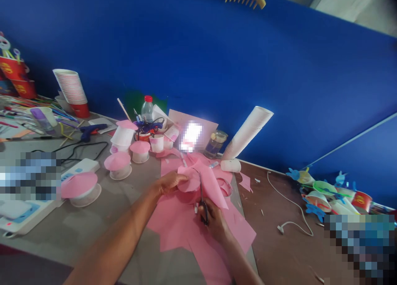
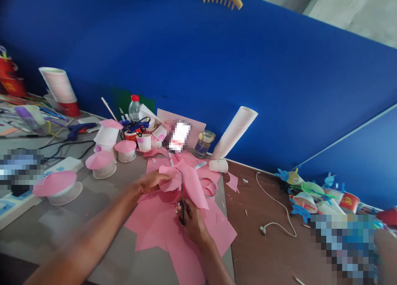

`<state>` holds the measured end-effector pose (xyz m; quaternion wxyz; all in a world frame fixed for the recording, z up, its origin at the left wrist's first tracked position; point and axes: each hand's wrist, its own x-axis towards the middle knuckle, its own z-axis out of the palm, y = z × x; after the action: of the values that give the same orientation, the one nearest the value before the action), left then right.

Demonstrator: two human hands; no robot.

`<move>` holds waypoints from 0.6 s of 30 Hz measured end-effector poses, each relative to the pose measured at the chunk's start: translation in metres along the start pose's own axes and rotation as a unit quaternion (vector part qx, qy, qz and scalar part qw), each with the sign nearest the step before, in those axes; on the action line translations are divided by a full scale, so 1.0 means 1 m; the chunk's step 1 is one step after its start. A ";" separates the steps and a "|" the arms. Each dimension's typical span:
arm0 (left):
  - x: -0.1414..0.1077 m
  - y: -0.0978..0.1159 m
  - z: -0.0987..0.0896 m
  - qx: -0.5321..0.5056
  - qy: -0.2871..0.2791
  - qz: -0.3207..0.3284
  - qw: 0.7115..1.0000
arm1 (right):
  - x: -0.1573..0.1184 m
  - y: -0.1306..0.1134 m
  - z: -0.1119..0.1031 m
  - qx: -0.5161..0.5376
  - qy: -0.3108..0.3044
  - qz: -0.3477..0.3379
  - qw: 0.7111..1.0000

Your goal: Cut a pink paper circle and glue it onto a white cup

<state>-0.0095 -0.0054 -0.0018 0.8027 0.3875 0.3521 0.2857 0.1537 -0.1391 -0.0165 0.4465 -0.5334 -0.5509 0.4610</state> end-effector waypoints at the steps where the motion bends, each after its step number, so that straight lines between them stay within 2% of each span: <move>1: 0.000 0.000 0.000 -0.001 0.002 0.001 1.000 | 0.000 0.000 0.000 -0.001 0.000 -0.001 1.000; 11: -0.001 0.002 0.001 -0.006 -0.005 0.002 1.000 | 0.001 0.012 -0.002 -0.007 -0.007 -0.015 1.000; 18: -0.004 0.004 0.002 0.010 0.016 -0.010 1.000 | -0.001 0.005 -0.003 -0.031 -0.010 -0.019 0.999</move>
<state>-0.0113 -0.0071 0.0036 0.7957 0.3877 0.3715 0.2802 0.1571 -0.1397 -0.0213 0.4335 -0.5317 -0.5791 0.4404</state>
